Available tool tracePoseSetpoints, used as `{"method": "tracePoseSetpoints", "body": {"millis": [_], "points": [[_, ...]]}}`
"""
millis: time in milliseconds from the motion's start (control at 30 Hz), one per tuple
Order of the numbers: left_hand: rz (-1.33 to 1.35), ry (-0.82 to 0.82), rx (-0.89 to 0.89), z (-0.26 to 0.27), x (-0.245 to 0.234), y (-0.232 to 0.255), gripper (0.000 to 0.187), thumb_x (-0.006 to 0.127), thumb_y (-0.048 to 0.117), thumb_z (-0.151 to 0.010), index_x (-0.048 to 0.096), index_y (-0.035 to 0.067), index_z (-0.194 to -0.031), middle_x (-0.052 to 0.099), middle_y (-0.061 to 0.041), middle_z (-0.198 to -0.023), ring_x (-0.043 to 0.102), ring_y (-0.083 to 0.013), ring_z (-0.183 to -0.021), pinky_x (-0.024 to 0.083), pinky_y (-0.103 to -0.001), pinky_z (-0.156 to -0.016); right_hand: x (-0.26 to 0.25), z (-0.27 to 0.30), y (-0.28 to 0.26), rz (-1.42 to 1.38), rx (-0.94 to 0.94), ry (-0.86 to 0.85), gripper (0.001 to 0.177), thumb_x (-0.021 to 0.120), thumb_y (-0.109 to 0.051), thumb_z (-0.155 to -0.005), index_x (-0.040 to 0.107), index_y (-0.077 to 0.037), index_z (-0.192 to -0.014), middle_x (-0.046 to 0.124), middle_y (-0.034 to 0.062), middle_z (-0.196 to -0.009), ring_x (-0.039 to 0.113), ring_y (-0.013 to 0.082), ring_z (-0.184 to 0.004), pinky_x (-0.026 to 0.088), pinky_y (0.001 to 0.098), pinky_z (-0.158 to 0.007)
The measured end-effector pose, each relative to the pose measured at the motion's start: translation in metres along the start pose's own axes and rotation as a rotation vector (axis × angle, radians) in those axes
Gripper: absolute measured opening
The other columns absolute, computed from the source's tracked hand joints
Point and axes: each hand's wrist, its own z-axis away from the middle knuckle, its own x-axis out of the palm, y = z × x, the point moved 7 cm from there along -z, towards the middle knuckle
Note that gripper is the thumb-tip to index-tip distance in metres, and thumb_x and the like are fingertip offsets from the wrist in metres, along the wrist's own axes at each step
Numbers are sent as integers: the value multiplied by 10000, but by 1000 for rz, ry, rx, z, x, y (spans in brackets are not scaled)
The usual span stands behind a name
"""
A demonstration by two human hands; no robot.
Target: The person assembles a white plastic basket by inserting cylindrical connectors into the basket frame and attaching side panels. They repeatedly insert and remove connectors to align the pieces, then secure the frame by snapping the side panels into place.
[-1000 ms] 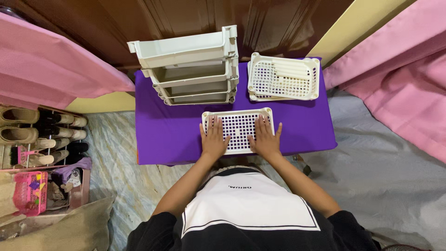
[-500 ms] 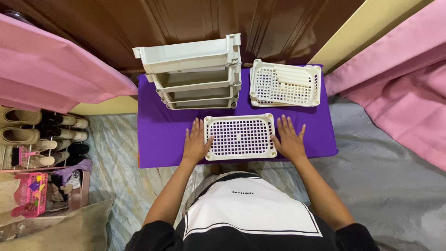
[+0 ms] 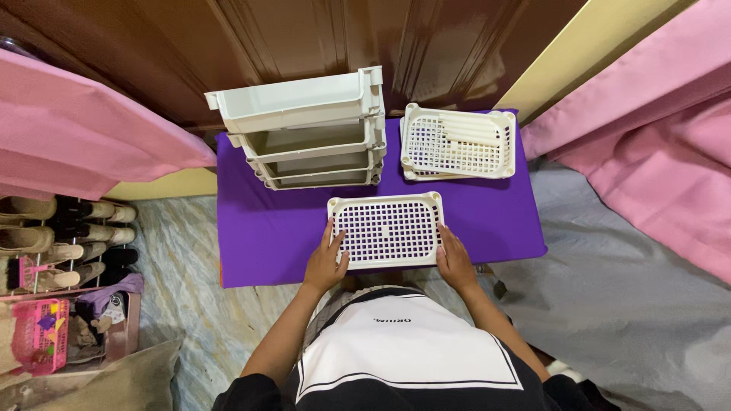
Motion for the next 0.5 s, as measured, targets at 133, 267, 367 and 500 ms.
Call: {"method": "tracePoseSetpoints", "body": {"millis": [133,267,367,500], "points": [[-3,106,93,1,-6,7,546,606,271,-912,556,22,-1395,273,-190,-1656,536,-416,-1314,466,-474,-1039,-3,-3,-3,94,-32,-59,588,456,-242,-997,368,-43,-1544,493,237,-1527,417,430,-1446,312,521,-1169],[15,119,112,0,-13,7,637,623,322,-943,494,-33,-1456,308,-200,-1632,422,-424,-1385,347,-505,-1107,-24,-25,-1,125,-72,-55,660,483,-313,-998,334,-12,-1566,525,266,-1455,482,458,-1335,354,527,-1099],[39,172,128,-3,-23,8,585,609,306,-983,500,-22,-1455,416,-195,-1586,424,-400,-1400,341,-501,-1143,-42,-54,14,148,43,-64,671,506,-380,-993,380,-57,-1567,614,219,-1273,579,410,-1178,437,502,-1039],[14,280,114,-17,-38,15,496,636,242,-958,563,-10,-1378,583,-184,-1425,489,-385,-1359,377,-489,-1122,-70,-115,28,270,75,20,521,553,-345,-1017,517,-77,-1462,650,170,-1154,615,362,-1099,486,480,-996]]}}
